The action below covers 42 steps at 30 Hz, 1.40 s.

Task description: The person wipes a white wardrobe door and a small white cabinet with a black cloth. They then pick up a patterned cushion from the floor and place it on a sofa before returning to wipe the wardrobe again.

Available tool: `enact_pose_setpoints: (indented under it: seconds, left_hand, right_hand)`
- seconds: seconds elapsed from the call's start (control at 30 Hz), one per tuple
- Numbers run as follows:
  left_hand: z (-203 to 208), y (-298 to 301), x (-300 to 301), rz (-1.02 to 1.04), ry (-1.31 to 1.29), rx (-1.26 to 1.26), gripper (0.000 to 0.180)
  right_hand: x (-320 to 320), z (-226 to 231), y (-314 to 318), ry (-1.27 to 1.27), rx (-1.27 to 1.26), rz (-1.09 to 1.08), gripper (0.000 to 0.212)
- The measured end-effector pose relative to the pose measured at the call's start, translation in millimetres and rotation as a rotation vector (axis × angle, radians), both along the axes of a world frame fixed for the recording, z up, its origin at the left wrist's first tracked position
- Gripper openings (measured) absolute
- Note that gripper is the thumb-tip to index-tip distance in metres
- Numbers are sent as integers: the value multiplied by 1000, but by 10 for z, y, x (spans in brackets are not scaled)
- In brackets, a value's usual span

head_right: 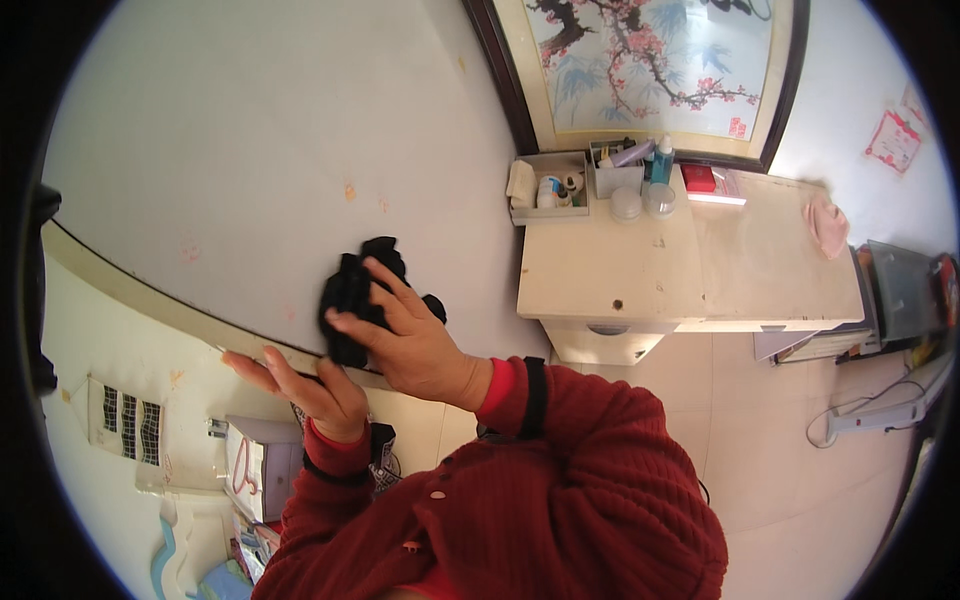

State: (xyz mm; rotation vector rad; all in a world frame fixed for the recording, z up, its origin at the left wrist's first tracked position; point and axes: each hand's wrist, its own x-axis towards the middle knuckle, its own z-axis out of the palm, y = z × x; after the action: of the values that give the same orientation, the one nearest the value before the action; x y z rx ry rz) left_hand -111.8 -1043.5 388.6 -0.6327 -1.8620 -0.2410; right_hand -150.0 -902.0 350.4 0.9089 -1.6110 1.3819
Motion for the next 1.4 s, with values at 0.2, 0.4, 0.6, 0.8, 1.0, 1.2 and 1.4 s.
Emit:
enact_pose_setpoints:
  seconds: [0.2, 0.4, 0.6, 0.8, 1.0, 1.2, 1.4]
  left_hand:
    - [-111, -3, -55, 75, 56, 19, 52]
    - [-156, 27, -119, 74, 119, 79, 58]
    - [-137, 116, -136, 131, 174, 111, 54]
    - [-145, 97, -132, 53, 142, 115, 56]
    - [-147, 13, -44, 15, 37, 78, 62]
    - [-109, -6, -29, -71, -37, 77, 72]
    - [-93, -48, -99, -40, 122, 1, 69]
  right_hand:
    - [-820, 561, 299, 224, 104, -48, 59]
    - [-1754, 697, 612, 83, -15, -248, 60]
    - [-2713, 362, 899, -136, -192, -273, 53]
    - [-3385, -178, 1152, -666, -134, -439, 44]
    - [-2703, -257, 890, -620, -134, -408, 45]
    - [-1180, -1, 352, -326, -147, -177, 57]
    - [-92, 213, 25, 38, -6, -94, 59]
